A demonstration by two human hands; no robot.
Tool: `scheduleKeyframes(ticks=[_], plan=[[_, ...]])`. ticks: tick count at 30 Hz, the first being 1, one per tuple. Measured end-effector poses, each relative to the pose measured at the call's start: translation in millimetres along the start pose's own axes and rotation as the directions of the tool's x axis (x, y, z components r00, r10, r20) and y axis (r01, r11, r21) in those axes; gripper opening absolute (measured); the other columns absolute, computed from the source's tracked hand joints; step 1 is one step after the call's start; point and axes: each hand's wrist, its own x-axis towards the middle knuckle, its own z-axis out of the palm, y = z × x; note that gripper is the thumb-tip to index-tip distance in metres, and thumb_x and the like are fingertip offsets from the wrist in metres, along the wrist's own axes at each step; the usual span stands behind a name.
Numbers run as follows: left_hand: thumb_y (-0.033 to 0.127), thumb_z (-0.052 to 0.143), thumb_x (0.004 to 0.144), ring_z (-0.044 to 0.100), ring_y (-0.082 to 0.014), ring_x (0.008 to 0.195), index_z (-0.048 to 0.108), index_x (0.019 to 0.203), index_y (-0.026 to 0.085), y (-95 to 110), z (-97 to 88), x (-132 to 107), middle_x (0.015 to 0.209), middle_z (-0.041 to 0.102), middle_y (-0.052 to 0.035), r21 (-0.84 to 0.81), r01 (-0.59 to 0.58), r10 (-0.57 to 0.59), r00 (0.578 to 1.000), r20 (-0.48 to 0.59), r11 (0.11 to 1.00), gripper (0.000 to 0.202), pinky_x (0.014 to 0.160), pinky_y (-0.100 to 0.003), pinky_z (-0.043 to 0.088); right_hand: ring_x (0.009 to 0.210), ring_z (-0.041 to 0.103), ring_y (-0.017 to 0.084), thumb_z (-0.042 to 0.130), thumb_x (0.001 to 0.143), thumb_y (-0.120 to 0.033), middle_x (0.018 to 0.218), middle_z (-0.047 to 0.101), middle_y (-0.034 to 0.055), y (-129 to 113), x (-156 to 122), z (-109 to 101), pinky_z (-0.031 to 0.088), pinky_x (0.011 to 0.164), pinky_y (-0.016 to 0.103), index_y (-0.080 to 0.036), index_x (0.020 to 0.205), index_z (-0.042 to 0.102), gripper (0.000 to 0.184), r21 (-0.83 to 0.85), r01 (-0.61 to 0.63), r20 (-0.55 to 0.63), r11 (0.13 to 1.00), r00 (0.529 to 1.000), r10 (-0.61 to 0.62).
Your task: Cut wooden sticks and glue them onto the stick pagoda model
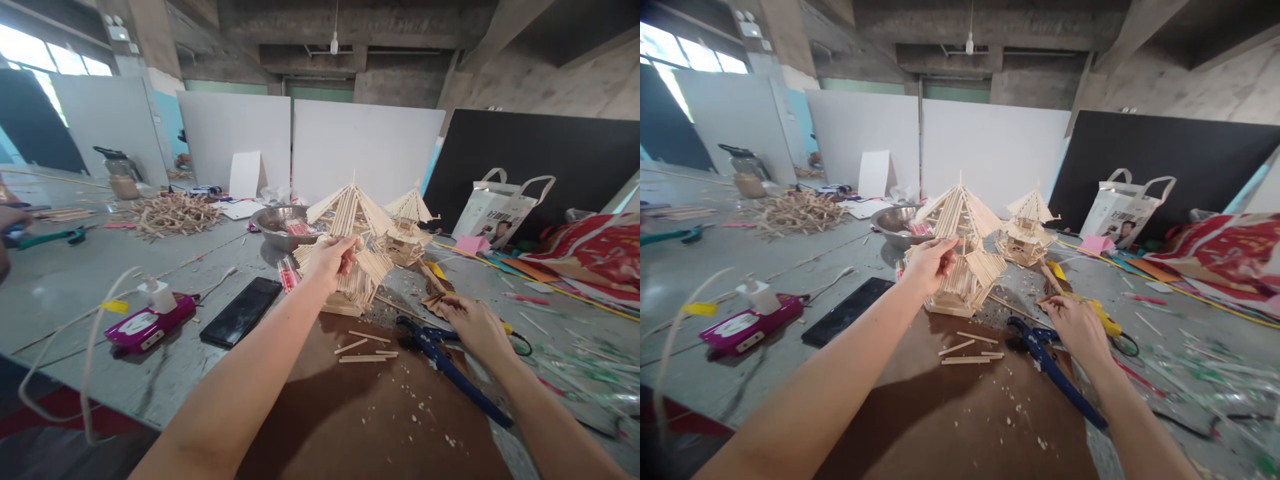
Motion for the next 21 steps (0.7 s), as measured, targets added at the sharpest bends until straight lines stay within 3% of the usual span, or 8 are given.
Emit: scheduleKeyframes(ticks=[13, 21], plan=[[0.031, 0.060, 0.065, 0.032, -0.0018, 0.028, 0.059, 0.063, 0.012, -0.9, 1.7, -0.3, 0.040, 0.046, 0.0038, -0.007, -0.016, 0.015, 0.999, -0.034, 1.000, 0.019, 0.032, -0.020, 0.016, 0.083, 0.059, 0.024, 0.037, 0.075, -0.041, 0.087, 0.066, 0.0063, 1.0, 0.2, 2.5, 0.042, 0.069, 0.033, -0.021, 0.083, 0.063, 0.034, 0.002, -0.002, 0.005, 1.000, 1.000, 0.002], [0.031, 0.060, 0.064, 0.031, -0.0014, 0.027, 0.059, 0.062, 0.012, -3.1, 1.6, 1.0, 0.040, 0.046, 0.0039, -0.020, -0.046, 0.046, 0.999, -0.025, 0.999, 0.019, 0.032, -0.020, 0.016, 0.080, 0.059, 0.023, 0.038, 0.075, -0.040, 0.087, 0.066, 0.0076, 2.0, 1.4, 4.9, 0.042, 0.069, 0.034, -0.019, 0.087, 0.062, 0.034, 0.023, 0.057, -0.072, 0.998, 0.996, -0.055]])
